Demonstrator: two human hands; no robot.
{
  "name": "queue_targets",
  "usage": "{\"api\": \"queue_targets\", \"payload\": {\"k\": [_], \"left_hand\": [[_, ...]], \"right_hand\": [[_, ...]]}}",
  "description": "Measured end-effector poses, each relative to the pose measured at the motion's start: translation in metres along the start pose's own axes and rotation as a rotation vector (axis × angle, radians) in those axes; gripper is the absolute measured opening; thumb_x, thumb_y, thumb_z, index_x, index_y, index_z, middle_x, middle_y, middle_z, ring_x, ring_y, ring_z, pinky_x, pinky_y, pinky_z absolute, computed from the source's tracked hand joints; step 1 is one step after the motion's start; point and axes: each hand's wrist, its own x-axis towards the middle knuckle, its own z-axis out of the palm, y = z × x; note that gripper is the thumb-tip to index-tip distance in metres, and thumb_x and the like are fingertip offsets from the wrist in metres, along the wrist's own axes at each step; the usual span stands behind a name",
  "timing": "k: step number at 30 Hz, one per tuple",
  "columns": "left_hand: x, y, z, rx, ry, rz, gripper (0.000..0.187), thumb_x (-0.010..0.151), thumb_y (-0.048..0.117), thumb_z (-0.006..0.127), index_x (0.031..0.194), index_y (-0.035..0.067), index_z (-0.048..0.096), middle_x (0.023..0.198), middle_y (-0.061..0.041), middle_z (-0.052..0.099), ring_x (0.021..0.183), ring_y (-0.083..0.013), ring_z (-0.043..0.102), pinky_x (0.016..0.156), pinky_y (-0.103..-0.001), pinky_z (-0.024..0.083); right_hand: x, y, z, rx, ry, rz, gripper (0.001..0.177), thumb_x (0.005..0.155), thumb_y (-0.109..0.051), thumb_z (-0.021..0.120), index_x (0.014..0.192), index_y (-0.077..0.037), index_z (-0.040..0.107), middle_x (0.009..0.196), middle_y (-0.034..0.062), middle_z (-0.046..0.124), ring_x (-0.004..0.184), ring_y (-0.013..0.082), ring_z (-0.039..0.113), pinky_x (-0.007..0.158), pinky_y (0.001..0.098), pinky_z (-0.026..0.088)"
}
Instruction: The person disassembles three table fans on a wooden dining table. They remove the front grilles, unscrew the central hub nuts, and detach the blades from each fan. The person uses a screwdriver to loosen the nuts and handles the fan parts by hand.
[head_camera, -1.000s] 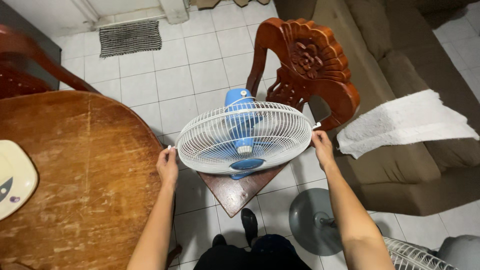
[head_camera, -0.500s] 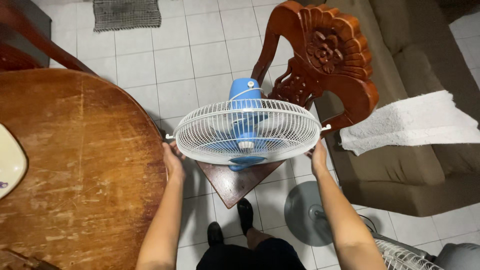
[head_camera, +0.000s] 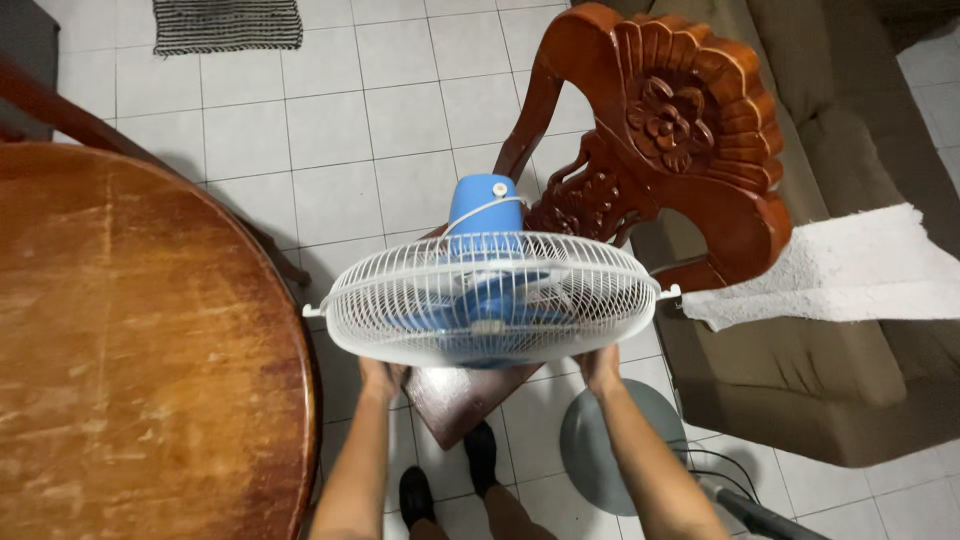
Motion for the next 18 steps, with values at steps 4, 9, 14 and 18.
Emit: {"api": "queue_targets", "payload": {"k": [4,9,14,18], "left_hand": [[0.000,-0.043,-0.002,-0.089,0.036,-0.043,0.044,0.102,0.050,0.040,0.113,0.014,0.061,0.098,-0.004,0.070,0.078,-0.0195,0.068,0.065,-0.035,0.057],[0.005,-0.042,0.002,-0.098,-0.035,0.000,0.049,0.101,0.052,0.040,0.122,0.013,0.060,0.114,-0.005,0.068,0.097,-0.0231,0.066,0.081,-0.041,0.056],[0.006,-0.045,0.000,-0.135,-0.058,-0.040,0.058,0.100,0.057,0.037,0.131,0.013,0.059,0.128,-0.006,0.067,0.115,-0.0261,0.064,0.096,-0.046,0.055],[0.011,-0.056,-0.004,-0.106,-0.067,0.010,0.062,0.102,0.059,0.039,0.136,0.010,0.056,0.131,-0.008,0.063,0.118,-0.0269,0.061,0.101,-0.046,0.052]], "right_hand": [[0.011,0.024,0.000,0.128,0.006,0.014,0.049,0.102,-0.043,0.044,0.135,-0.009,0.055,0.127,0.0122,0.063,0.110,0.0294,0.062,0.089,0.0459,0.054],[0.020,0.027,0.000,0.047,0.066,-0.037,0.048,0.104,-0.038,0.041,0.141,-0.009,0.052,0.132,0.0078,0.063,0.117,0.0240,0.062,0.098,0.0398,0.052],[0.020,0.031,-0.008,-0.070,0.046,-0.083,0.050,0.105,-0.038,0.043,0.142,-0.004,0.052,0.128,0.0099,0.064,0.114,0.0220,0.062,0.098,0.0382,0.051],[0.025,0.034,-0.011,-0.182,0.131,-0.099,0.050,0.105,-0.035,0.042,0.136,0.002,0.058,0.120,0.0121,0.068,0.104,0.0217,0.065,0.092,0.0368,0.053]]}}
